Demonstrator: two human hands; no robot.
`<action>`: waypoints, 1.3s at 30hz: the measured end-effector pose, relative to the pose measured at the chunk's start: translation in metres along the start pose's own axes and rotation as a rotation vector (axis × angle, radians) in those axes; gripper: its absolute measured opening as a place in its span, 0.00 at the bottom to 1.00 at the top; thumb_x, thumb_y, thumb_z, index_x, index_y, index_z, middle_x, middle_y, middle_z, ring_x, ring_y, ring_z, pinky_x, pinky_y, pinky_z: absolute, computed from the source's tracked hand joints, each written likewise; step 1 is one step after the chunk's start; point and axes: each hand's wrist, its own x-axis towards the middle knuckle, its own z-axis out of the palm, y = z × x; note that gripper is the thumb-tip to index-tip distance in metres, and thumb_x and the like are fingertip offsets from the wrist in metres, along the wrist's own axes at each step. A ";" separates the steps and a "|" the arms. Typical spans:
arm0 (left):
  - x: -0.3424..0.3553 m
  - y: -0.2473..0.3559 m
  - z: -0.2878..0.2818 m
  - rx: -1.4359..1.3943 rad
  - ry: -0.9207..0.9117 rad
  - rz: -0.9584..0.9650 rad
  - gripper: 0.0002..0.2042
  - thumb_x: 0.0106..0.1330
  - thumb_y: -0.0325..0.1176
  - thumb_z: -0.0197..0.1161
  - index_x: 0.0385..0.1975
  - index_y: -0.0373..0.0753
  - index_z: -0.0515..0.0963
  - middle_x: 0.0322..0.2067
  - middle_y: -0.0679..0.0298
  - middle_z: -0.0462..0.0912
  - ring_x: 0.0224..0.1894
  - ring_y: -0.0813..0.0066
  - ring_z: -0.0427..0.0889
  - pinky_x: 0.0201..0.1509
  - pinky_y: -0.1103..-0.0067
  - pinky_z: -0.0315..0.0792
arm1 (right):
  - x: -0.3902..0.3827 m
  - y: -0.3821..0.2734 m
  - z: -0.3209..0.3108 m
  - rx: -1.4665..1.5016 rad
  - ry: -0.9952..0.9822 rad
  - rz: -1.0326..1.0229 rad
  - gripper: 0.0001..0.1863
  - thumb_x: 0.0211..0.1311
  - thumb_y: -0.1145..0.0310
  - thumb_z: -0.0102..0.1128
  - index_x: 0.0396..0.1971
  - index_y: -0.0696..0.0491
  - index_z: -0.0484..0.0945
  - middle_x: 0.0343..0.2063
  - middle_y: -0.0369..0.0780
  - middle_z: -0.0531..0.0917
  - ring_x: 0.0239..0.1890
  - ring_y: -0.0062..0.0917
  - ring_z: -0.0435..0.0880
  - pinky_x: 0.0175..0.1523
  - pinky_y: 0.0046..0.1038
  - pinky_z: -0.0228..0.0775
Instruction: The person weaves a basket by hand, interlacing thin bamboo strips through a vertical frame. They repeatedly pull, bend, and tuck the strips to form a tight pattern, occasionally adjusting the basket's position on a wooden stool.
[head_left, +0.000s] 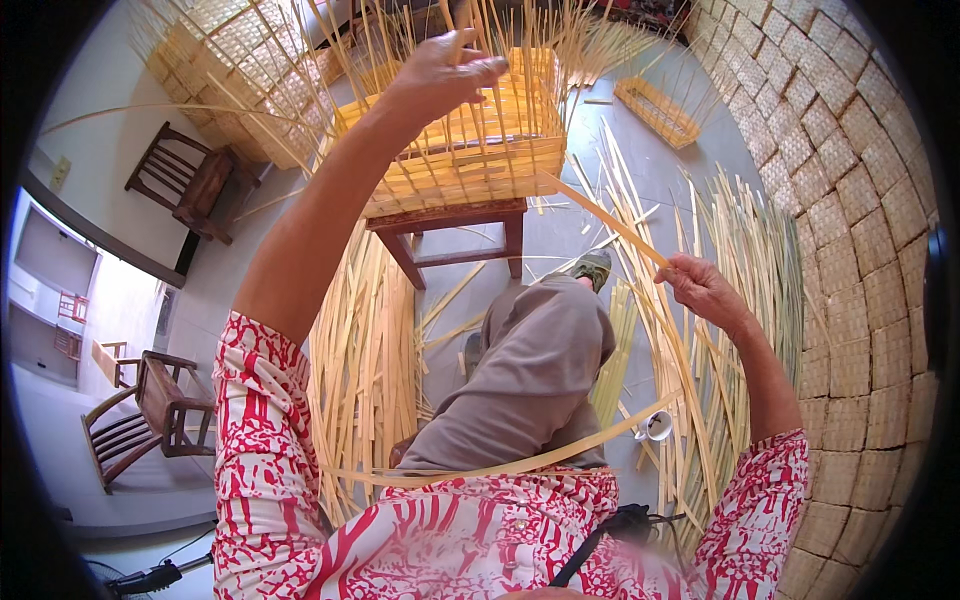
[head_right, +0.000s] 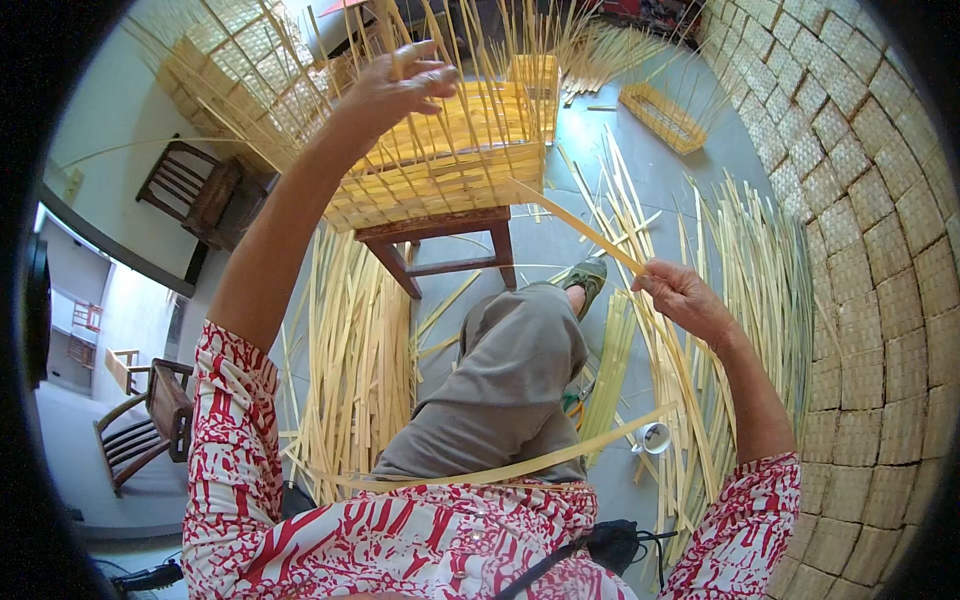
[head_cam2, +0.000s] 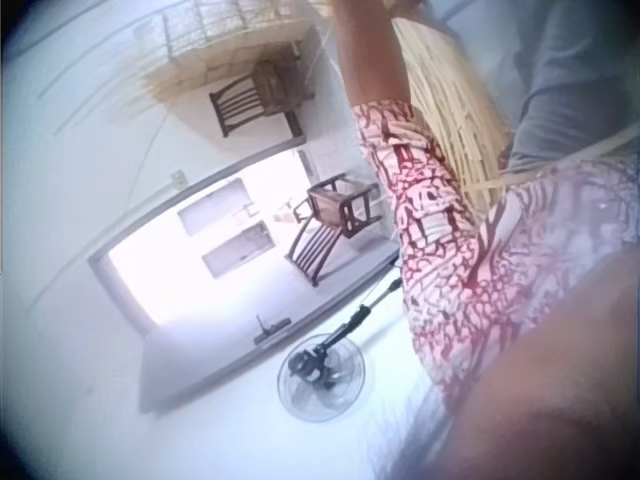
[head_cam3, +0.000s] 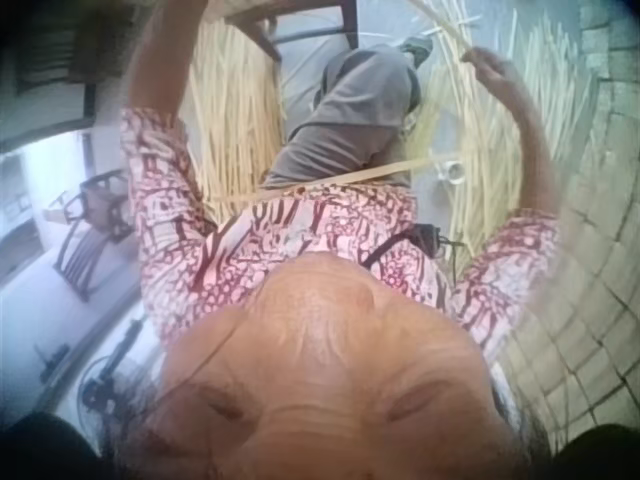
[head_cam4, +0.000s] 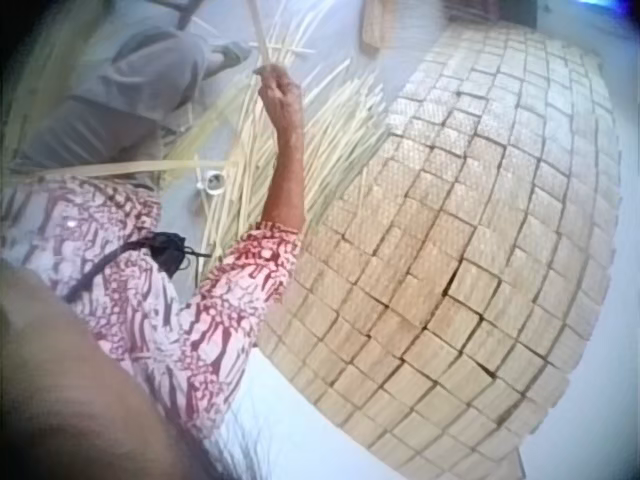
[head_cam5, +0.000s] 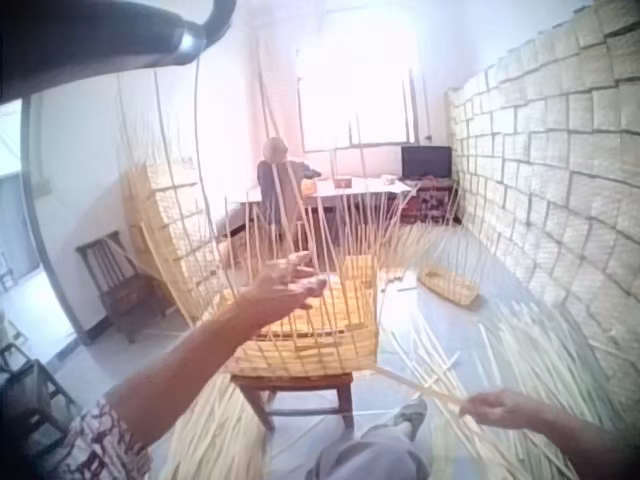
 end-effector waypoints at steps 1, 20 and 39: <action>0.003 0.000 0.004 0.039 -0.014 -0.019 0.32 0.66 0.48 0.70 0.61 0.30 0.72 0.44 0.52 0.82 0.48 0.66 0.86 0.44 0.74 0.83 | 0.003 0.001 0.002 0.016 -0.004 -0.009 0.15 0.77 0.58 0.55 0.39 0.54 0.82 0.20 0.25 0.63 0.23 0.11 0.59 0.28 0.18 0.54; 0.067 0.027 0.061 0.190 -0.372 -0.153 0.46 0.59 0.57 0.74 0.66 0.26 0.62 0.48 0.45 0.82 0.44 0.65 0.88 0.45 0.73 0.83 | 0.009 0.000 0.010 0.022 0.076 -0.031 0.14 0.80 0.60 0.49 0.39 0.53 0.78 0.15 0.24 0.64 0.16 0.09 0.60 0.20 0.16 0.53; 0.071 -0.002 0.103 0.519 -0.298 -0.036 0.10 0.73 0.38 0.62 0.46 0.39 0.82 0.33 0.58 0.85 0.29 0.73 0.84 0.34 0.77 0.82 | -0.021 0.035 -0.072 -0.142 0.825 -0.150 0.11 0.78 0.60 0.52 0.40 0.53 0.74 0.30 0.36 0.83 0.30 0.17 0.81 0.33 0.20 0.74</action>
